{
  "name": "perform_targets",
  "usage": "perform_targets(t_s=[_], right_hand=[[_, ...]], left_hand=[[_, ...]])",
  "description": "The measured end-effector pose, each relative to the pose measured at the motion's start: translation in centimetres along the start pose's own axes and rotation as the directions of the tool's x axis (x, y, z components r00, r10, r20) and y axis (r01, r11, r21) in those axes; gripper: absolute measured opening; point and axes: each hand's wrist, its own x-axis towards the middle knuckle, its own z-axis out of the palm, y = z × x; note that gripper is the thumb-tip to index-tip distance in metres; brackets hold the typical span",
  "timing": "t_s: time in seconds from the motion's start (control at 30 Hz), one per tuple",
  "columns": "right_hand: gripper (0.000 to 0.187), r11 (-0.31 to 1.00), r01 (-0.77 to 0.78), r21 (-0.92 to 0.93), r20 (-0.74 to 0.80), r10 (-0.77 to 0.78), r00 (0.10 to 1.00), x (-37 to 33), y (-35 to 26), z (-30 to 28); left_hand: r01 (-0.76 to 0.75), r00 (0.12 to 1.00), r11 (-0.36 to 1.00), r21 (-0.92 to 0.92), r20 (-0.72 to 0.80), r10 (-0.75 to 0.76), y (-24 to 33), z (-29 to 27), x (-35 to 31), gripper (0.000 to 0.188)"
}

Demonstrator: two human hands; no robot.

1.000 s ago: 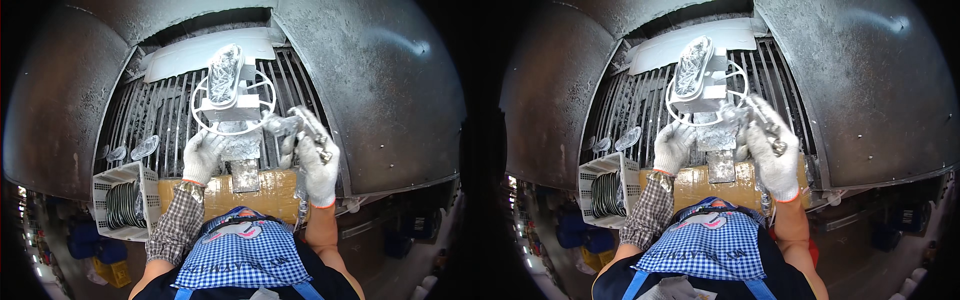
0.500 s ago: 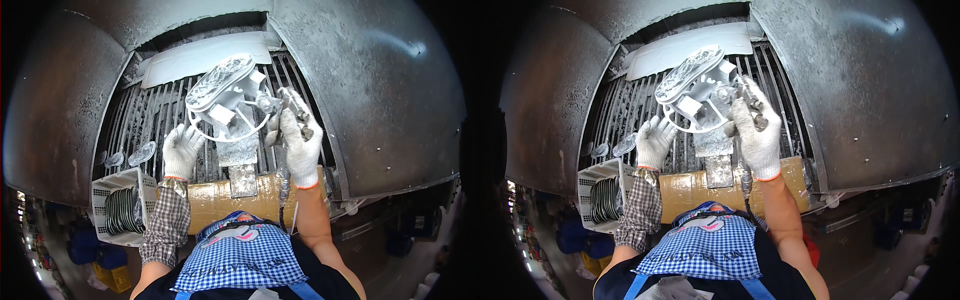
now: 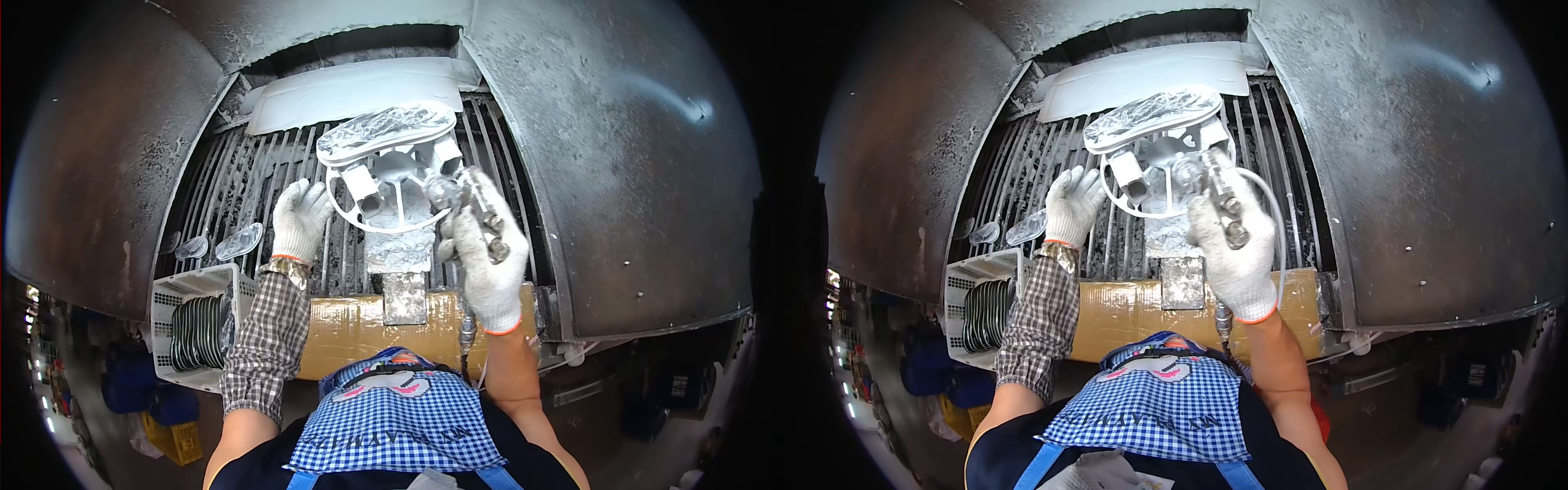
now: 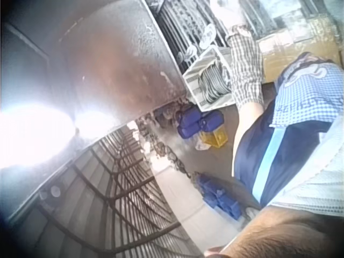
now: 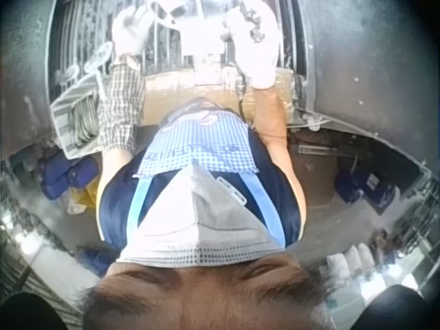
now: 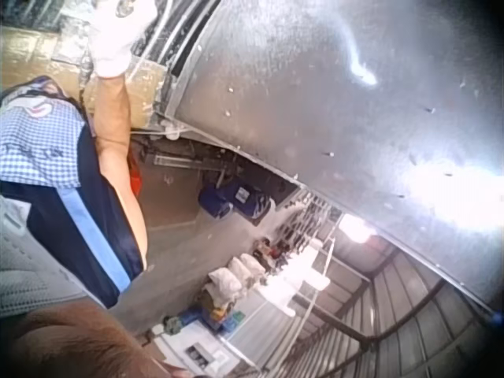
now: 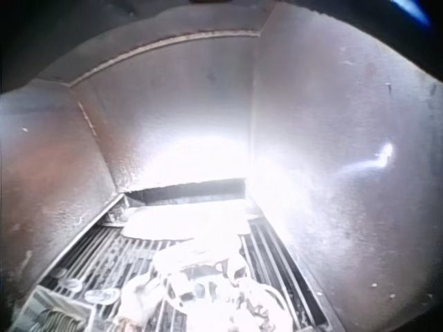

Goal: The person spray paints dark-colored oval objects white using a handheld spray gun. They pick up each object from a white plastic basket, place it on a rotating stand, and apply a coat of white paint to both sides before returning the object to the basket.

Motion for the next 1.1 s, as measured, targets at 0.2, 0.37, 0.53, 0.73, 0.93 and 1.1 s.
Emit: perform_targets(t_s=[0.2, 0.37, 0.53, 0.73, 0.93, 1.1], right_hand=[[0.062, 0.987, -0.11, 0.114, 0.149, 0.092, 0.985, -1.0, 0.3, 1.2], [0.06, 0.973, -0.161, 0.164, 0.185, 0.13, 0.974, -1.4, 0.3, -0.4], [0.064, 0.98, -0.193, 0.045, 0.067, 0.19, 0.98, -2.9, 2.3, -3.6], [0.072, 0.96, -0.203, -0.191, -0.054, 0.196, 0.979, -5.7, 5.9, -7.8], [0.069, 0.922, -0.376, -0.09, -0.112, 0.366, 0.924, -7.1, 6.4, -7.8], [0.077, 0.897, -0.429, -0.106, -0.152, 0.412, 0.898, -7.8, 5.5, -7.2]], left_hand=[[-0.011, 0.998, 1.0, -0.001, -0.062, 0.011, 0.0, 0.1, 0.5, 0.042], [-0.013, 0.995, 0.999, -0.032, -0.103, 0.01, 0.1, 0.4, -0.5, 0.047], [-0.131, 0.989, 0.988, -0.087, -0.084, 0.124, 0.6, -0.5, -1.5, 0.039], [-0.393, 0.918, 0.907, 0.148, 0.107, 0.381, -0.3, 8.2, -8.2, 0.043], [0.017, 0.973, 0.989, -0.147, 0.232, 0.018, -6.0, 13.3, -7.5, 0.041], [0.116, 0.99, 0.969, -0.219, -0.052, -0.131, -7.2, 17.2, -3.2, 0.065]])
